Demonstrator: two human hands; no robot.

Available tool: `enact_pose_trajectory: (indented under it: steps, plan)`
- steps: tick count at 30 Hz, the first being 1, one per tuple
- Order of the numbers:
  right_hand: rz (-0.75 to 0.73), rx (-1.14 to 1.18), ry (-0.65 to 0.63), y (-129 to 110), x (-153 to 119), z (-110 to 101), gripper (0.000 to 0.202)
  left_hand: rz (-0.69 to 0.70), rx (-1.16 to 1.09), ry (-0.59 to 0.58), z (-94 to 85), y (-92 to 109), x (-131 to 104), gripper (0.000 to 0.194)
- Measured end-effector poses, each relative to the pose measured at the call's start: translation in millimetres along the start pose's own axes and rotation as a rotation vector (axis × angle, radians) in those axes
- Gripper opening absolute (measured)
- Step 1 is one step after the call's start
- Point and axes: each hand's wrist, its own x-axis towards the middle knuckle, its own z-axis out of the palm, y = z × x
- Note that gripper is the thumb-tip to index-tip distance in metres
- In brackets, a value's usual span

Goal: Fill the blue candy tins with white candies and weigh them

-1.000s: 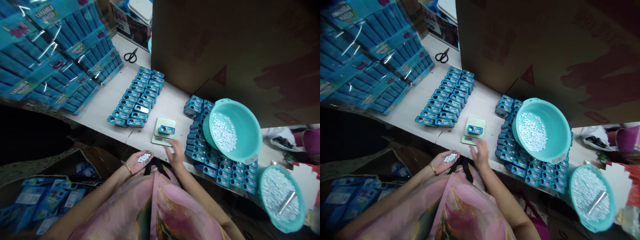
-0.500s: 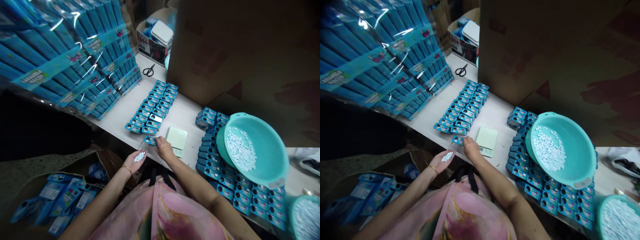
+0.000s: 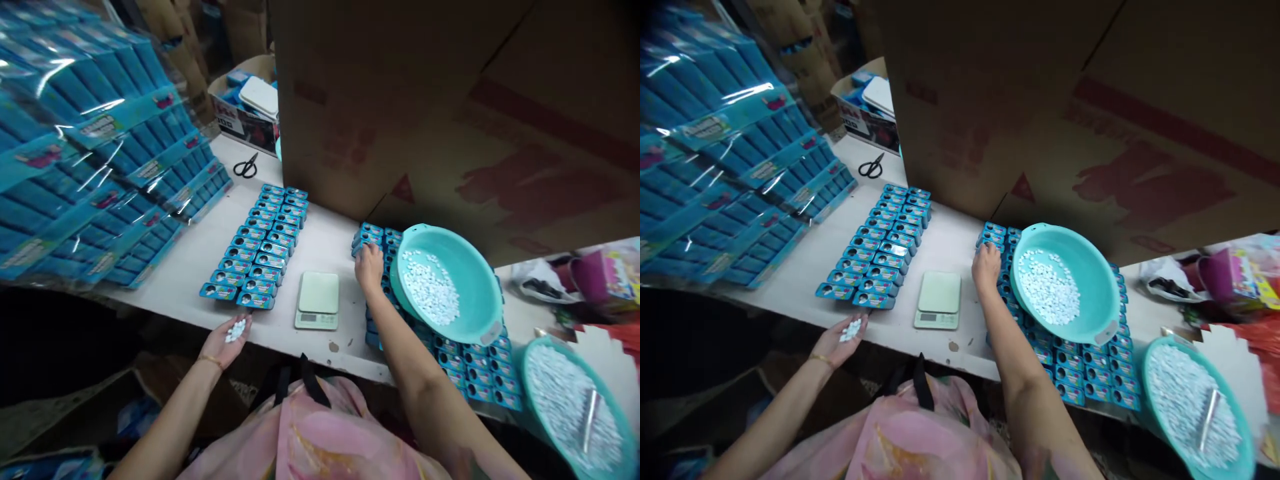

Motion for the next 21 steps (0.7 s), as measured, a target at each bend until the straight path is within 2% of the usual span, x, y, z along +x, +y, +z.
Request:
enact_pose_trajectory:
  steps: [3,5,7,11,15,18,21]
  plan:
    - [0.098,-0.156,-0.134,20.7,32.2,16.9,0.026,-0.019,0.022,0.002,-10.0,-11.0,-17.2,0.014]
    - [0.073,-0.218,-0.189,26.7,38.3,24.7,0.025,-0.05,0.037,0.006,-14.3,-21.4,-30.2,0.013]
    - [-0.013,-0.25,-0.186,29.0,34.2,24.0,0.024,-0.074,0.052,-0.005,-16.9,-31.9,-41.2,0.011]
    - [-0.337,-0.231,-0.151,15.0,2.5,-1.7,0.021,-0.119,0.09,-0.055,-20.2,-46.9,-52.9,0.009]
    - [-0.65,-0.149,-0.258,-27.7,-43.7,-25.9,0.022,-0.167,0.118,-0.116,-15.1,-55.2,-56.8,0.008]
    - [-0.76,-0.106,-0.347,-56.2,-70.8,-28.1,0.019,-0.185,0.145,-0.193,-4.6,-59.0,-58.9,0.011]
    - [-0.743,-0.057,-0.336,-67.9,-94.2,-31.0,0.021,-0.194,0.158,-0.24,2.5,-61.9,-60.2,0.015]
